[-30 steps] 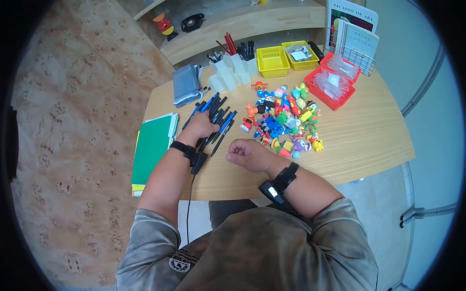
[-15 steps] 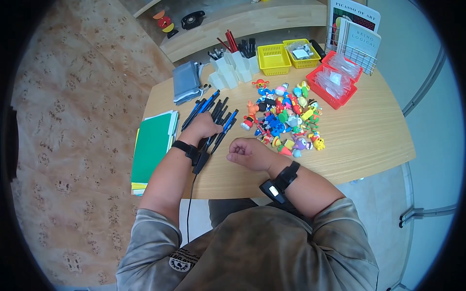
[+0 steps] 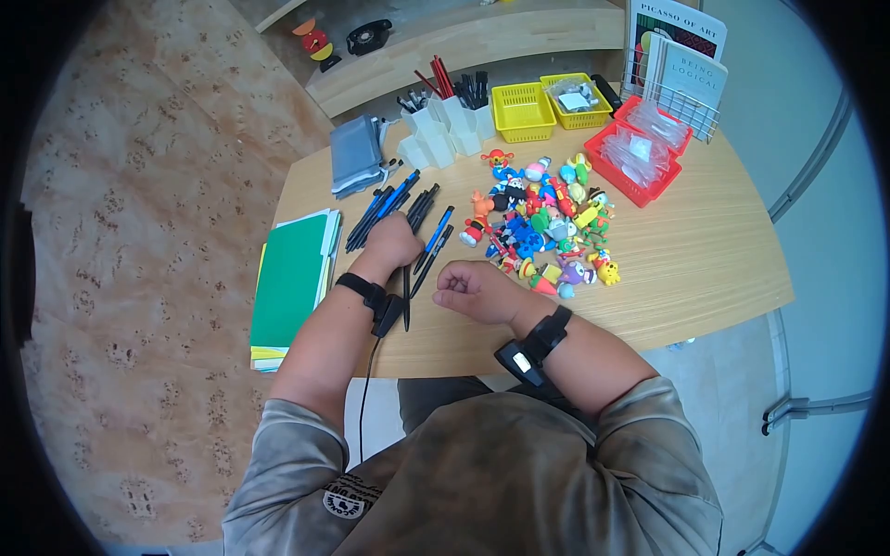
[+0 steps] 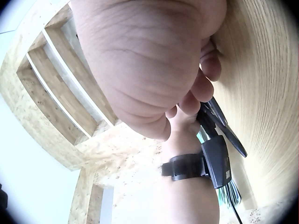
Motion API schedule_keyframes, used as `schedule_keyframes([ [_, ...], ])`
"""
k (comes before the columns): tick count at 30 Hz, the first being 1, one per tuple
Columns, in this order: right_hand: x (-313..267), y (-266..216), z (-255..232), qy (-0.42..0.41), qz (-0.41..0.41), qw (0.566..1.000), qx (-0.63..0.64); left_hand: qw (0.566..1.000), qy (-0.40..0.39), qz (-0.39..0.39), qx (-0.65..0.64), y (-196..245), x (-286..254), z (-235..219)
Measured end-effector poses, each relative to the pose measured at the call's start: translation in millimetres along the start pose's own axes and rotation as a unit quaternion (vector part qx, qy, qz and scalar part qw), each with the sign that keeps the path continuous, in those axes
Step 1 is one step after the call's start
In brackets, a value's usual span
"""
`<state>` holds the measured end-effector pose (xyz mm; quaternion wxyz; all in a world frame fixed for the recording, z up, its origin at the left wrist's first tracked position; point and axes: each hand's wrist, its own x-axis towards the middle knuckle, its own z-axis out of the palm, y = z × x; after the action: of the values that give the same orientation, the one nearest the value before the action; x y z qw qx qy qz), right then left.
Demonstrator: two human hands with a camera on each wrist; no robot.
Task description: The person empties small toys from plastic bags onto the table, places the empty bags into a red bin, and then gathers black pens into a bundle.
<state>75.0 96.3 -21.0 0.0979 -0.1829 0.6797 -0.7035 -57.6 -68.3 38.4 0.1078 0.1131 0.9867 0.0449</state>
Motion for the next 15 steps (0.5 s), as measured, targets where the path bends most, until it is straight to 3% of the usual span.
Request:
schedule_keyframes([
  [9, 2, 4, 0, 0.006, -0.004, 1.000, 0.021, 0.996, 0.077, -0.022, -0.039, -19, 9, 2],
  [12, 1, 1, 0, 0.011, -0.002, 1.000, 0.010, 0.977, 0.174, 0.003, -0.123, -35, 22, -3],
  [15, 1, 0, 0, 0.013, 0.005, 1.000, -0.001, 0.958, 0.227, -0.008, -0.175, -30, 8, -37],
])
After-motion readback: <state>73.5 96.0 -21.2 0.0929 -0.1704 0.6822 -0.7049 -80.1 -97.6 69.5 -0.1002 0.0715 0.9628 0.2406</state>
